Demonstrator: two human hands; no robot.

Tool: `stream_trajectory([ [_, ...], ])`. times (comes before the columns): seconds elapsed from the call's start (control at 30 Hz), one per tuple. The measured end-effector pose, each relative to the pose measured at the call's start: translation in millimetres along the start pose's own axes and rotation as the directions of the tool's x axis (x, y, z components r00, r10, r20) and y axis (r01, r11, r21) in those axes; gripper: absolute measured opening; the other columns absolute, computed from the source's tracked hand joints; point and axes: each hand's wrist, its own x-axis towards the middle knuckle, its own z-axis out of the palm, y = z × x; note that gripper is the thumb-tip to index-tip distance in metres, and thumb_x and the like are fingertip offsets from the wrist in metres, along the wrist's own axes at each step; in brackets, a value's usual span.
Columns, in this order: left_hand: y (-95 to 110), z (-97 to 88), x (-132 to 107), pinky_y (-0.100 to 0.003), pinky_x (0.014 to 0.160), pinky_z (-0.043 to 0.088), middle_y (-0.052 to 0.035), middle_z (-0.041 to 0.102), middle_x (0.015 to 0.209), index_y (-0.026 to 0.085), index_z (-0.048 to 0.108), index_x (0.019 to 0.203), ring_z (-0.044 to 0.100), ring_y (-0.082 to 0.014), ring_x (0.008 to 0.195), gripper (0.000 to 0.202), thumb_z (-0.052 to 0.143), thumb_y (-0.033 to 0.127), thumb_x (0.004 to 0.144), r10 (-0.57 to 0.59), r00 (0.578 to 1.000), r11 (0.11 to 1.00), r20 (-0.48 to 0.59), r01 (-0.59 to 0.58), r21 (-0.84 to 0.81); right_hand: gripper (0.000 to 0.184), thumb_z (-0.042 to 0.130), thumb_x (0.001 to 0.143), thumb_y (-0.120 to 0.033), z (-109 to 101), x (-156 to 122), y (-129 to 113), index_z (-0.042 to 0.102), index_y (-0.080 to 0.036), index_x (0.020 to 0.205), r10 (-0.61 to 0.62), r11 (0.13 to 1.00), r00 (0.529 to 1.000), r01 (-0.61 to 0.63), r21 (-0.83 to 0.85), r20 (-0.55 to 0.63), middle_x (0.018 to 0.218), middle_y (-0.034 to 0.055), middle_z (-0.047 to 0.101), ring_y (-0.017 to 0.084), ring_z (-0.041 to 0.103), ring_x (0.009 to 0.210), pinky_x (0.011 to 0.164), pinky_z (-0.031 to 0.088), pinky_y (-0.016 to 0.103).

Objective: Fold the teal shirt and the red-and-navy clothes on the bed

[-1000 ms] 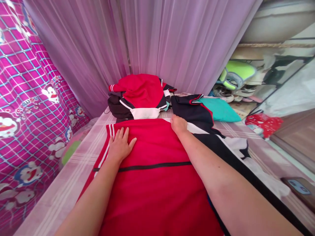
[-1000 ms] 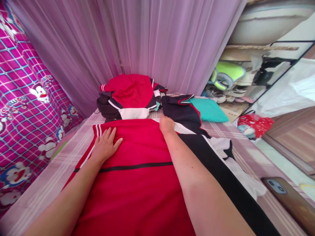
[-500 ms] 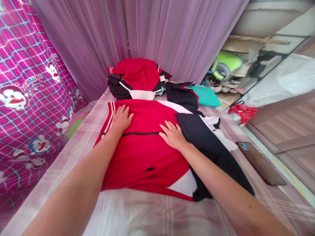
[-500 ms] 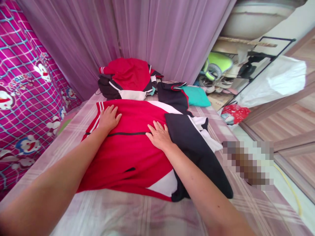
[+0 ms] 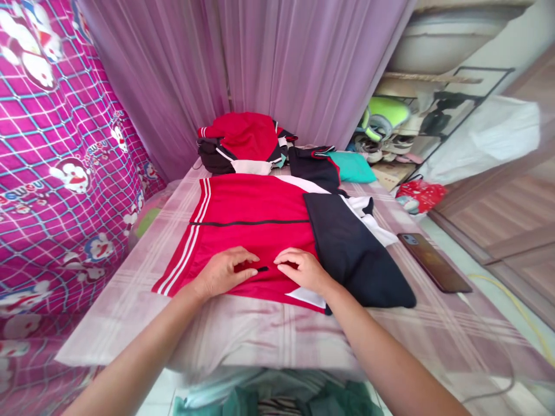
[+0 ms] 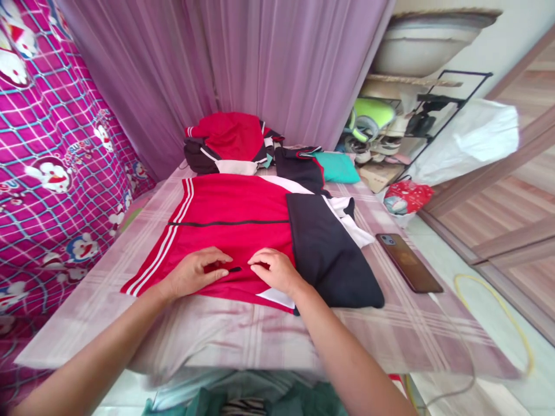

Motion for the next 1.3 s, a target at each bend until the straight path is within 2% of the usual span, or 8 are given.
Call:
stream_trajectory([
  [0.13, 0, 13.9, 9, -0.026, 0.079, 0.051, -0.0035, 0.073, 0.101, 0.026, 0.071, 0.114, 0.067, -0.0156, 0.089, 0.030, 0.059, 0.037, 0.089, 0.020, 1.000, 0.997, -0.009, -0.020, 0.075, 0.014, 0.065, 0.083, -0.017, -2, 0, 0, 0.075, -0.022, 0.092, -0.030, 0.998, 1.000, 0.030, -0.047, 0.008, 0.098, 0.0049, 0.075, 0.017, 0.069, 0.093, 0.089, 0.054, 0.033],
  [0.33, -8, 25.7, 8, -0.026, 0.083, 0.052, -0.0028, 0.075, 0.097, 0.026, 0.075, 0.104, 0.069, -0.0145, 0.092, 0.027, 0.050, 0.029, 0.095, 0.078, 0.996, 0.997, -0.047, -0.077, 0.016, 0.014, 0.068, 0.082, -0.018, 1, -4, -2, 0.074, -0.023, 0.092, -0.052, 0.991, 0.999, 0.052, -0.120, -0.001, 0.100, 0.0048, 0.073, 0.018, 0.068, 0.095, 0.091, 0.053, 0.033],
  [0.5, -10, 27.3, 5, -0.026, 0.082, 0.052, -0.0027, 0.075, 0.094, 0.025, 0.075, 0.100, 0.068, -0.0137, 0.089, 0.025, 0.051, 0.025, 0.095, 0.115, 0.990, 0.993, -0.080, -0.115, 0.001, 0.015, 0.069, 0.080, -0.013, 4, -5, 0, 0.072, -0.022, 0.091, -0.131, 0.976, 0.991, 0.127, -0.177, -0.015, 0.097, 0.0049, 0.073, 0.019, 0.067, 0.093, 0.088, 0.053, 0.034],
  [0.67, -10, 27.4, 4, -0.025, 0.080, 0.052, -0.0026, 0.073, 0.094, 0.026, 0.075, 0.102, 0.068, -0.0137, 0.089, 0.020, 0.057, 0.026, 0.093, 0.147, 0.986, 0.989, -0.073, -0.145, 0.039, 0.010, 0.067, 0.083, -0.011, 4, -3, -4, 0.069, -0.021, 0.081, -0.181, 0.961, 0.983, 0.180, -0.212, 0.016, 0.091, 0.0050, 0.072, 0.019, 0.066, 0.086, 0.081, 0.052, 0.033],
  [0.9, -6, 30.4, 3, -0.024, 0.078, 0.051, -0.0024, 0.072, 0.093, 0.025, 0.075, 0.099, 0.067, -0.0123, 0.086, 0.020, 0.055, 0.027, 0.095, 0.169, 0.981, 0.976, -0.093, -0.154, 0.152, 0.013, 0.059, 0.091, -0.013, 2, -2, -6, 0.068, -0.022, 0.085, -0.189, 0.965, 0.982, 0.188, -0.180, 0.014, 0.090, 0.0038, 0.073, 0.017, 0.065, 0.084, 0.082, 0.051, 0.032],
  [1.1, 3, 32.7, 8, -0.024, 0.073, 0.049, -0.0015, 0.072, 0.087, 0.023, 0.073, 0.092, 0.065, -0.0126, 0.080, 0.016, 0.058, 0.027, 0.094, 0.152, 0.984, 0.964, -0.098, -0.125, 0.236, 0.012, 0.059, 0.092, -0.015, 3, -2, -6, 0.066, -0.021, 0.085, -0.195, 0.968, 0.981, 0.192, -0.161, -0.007, 0.088, 0.0041, 0.072, 0.017, 0.064, 0.083, 0.079, 0.051, 0.031],
  [1.3, 3, 33.4, 7, -0.025, 0.075, 0.049, -0.0020, 0.071, 0.089, 0.024, 0.072, 0.095, 0.065, -0.0127, 0.082, 0.014, 0.059, 0.026, 0.093, 0.190, 0.977, 0.968, -0.093, -0.171, 0.183, 0.012, 0.059, 0.092, -0.017, 5, -2, -4, 0.067, -0.023, 0.085, -0.164, 0.974, 0.986, 0.157, -0.162, -0.028, 0.087, 0.0032, 0.072, 0.017, 0.065, 0.081, 0.078, 0.051, 0.032],
])
